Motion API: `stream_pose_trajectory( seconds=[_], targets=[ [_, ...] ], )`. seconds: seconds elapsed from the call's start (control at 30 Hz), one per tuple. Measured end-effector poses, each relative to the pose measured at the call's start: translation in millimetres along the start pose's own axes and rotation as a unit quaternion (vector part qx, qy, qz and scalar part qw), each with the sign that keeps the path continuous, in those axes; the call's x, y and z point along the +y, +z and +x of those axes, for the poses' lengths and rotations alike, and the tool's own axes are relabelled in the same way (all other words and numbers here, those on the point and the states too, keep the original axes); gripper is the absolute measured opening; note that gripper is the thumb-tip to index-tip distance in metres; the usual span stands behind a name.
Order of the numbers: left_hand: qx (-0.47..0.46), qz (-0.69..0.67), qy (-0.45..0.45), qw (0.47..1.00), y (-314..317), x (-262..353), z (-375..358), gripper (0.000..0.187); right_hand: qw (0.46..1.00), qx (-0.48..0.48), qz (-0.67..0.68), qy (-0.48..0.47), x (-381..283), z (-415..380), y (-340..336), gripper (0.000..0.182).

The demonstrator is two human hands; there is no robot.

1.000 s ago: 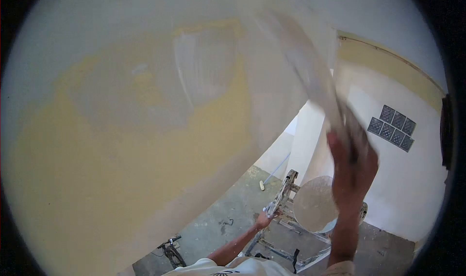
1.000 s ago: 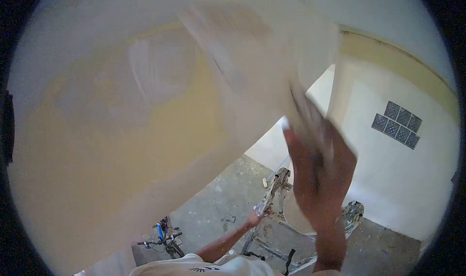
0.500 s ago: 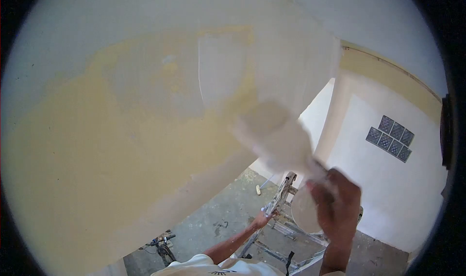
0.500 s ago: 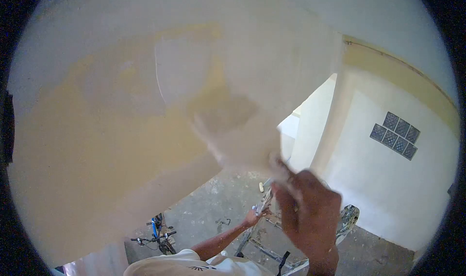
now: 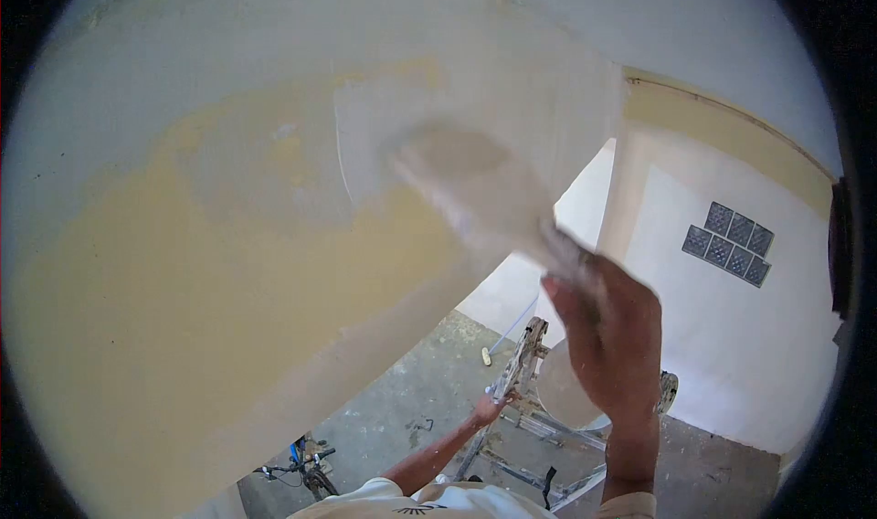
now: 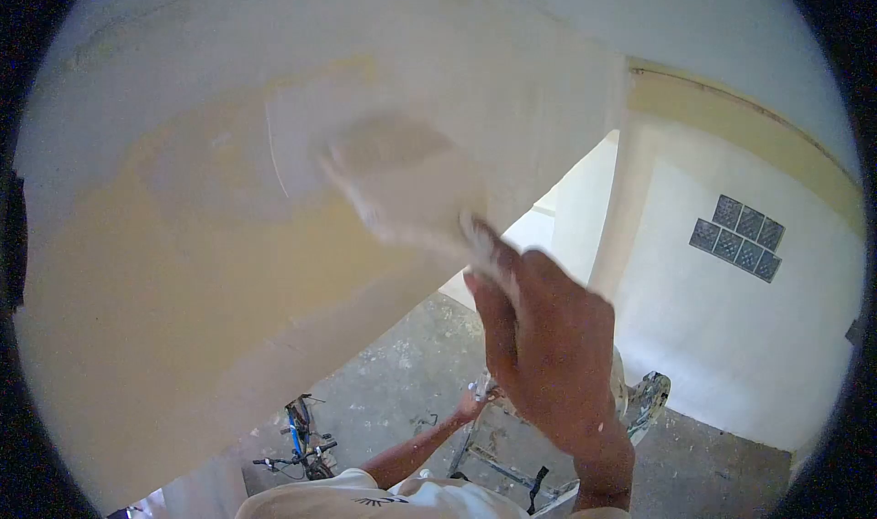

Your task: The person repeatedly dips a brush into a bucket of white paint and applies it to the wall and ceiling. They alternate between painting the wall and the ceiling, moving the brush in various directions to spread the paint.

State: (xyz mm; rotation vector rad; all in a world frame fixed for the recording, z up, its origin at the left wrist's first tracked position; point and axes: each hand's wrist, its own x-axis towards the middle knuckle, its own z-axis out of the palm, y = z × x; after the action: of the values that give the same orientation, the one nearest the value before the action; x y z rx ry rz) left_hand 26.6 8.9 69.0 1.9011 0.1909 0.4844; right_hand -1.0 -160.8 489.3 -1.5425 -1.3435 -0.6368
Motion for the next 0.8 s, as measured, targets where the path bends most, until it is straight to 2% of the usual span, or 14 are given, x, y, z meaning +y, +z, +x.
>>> stream_pose_trajectory(
  seconds=[0.07, 0.1, 0.17, 0.23, 0.3, 0.37, 0.4, 0.43, 0.5, 0.57, 0.6, 0.67, 0.77, 0.8],
  targets=[
    [0.035, 0.069, 0.073, 0.994, 3.6, -11.4, -0.5, 0.038, 0.999, 0.032, 0.017, -0.015, -4.5, 19.9, -3.1, 0.029],
    [0.035, 0.072, 0.072, 0.994, 6.0, -17.6, 2.2, 0.038, 0.997, 0.065, 0.033, -0.034, -8.6, 34.9, -4.2, 0.029],
    [0.049, -0.099, 0.037, 0.993, 10.9, -20.4, 2.3, 0.041, 0.996, 0.052, 0.06, -0.043, -13.1, 48.0, -1.5, 0.027],
    [0.039, -0.031, 0.004, 0.999, 4.8, -2.6, -1.6, 0.042, 0.996, -0.019, -0.028, -0.088, -9.6, 50.0, 9.3, 0.027],
    [0.036, 0.035, -0.026, 0.998, 2.2, 4.8, -0.4, 0.044, 0.996, -0.047, 0.003, -0.076, -10.3, 37.0, -6.6, 0.027],
    [0.02, 0.047, 0.029, 0.998, 4.1, -20.5, 0.9, 0.045, 0.996, -0.084, 0.03, -0.022, -4.7, 26.8, -22.0, 0.027],
    [0.024, 0.05, 0.034, 0.998, 4.1, -32.5, 8.7, 0.045, 0.99, -0.092, 0.107, 0.018, -3.0, 27.1, -28.1, 0.033],
    [0.019, -0.014, 0.021, 1.0, 9.5, -49.9, 9.8, 0.044, 0.99, -0.093, 0.109, 0.017, -5.0, 32.2, -25.7, 0.033],
    [0.009, -0.075, 0.001, 0.997, 12.8, -54.4, 2.8, 0.043, 0.992, 0.058, 0.107, -0.043, -12.4, 48.6, -15.8, 0.032],
    [0.029, -0.037, 0.029, 0.998, 8.0, -32.9, 2.8, 0.037, 0.993, 0.073, 0.035, -0.085, -17.5, 57.4, -10.0, 0.03],
    [0.028, -0.036, 0.029, 0.999, 7.0, -25.6, 4.2, 0.037, 0.997, 0.026, -0.006, -0.079, -19.8, 57.3, -3.0, 0.029],
    [0.064, 0.104, 0.026, 0.992, 7.6, -24.7, 1.3, 0.04, 0.996, -0.027, -0.05, -0.062, -19.6, 45.7, 5.0, 0.026],
    [0.043, 0.132, 0.022, 0.99, 5.5, -23.0, -0.6, 0.039, 0.994, -0.106, -0.01, -0.006, -8.5, 18.8, -6.7, 0.03],
    [0.009, 0.094, -0.035, 0.995, 3.0, -18.1, 1.0, 0.038, 0.994, -0.107, -0.01, -0.009, -3.6, 14.0, -8.2, 0.03]
  ],
)
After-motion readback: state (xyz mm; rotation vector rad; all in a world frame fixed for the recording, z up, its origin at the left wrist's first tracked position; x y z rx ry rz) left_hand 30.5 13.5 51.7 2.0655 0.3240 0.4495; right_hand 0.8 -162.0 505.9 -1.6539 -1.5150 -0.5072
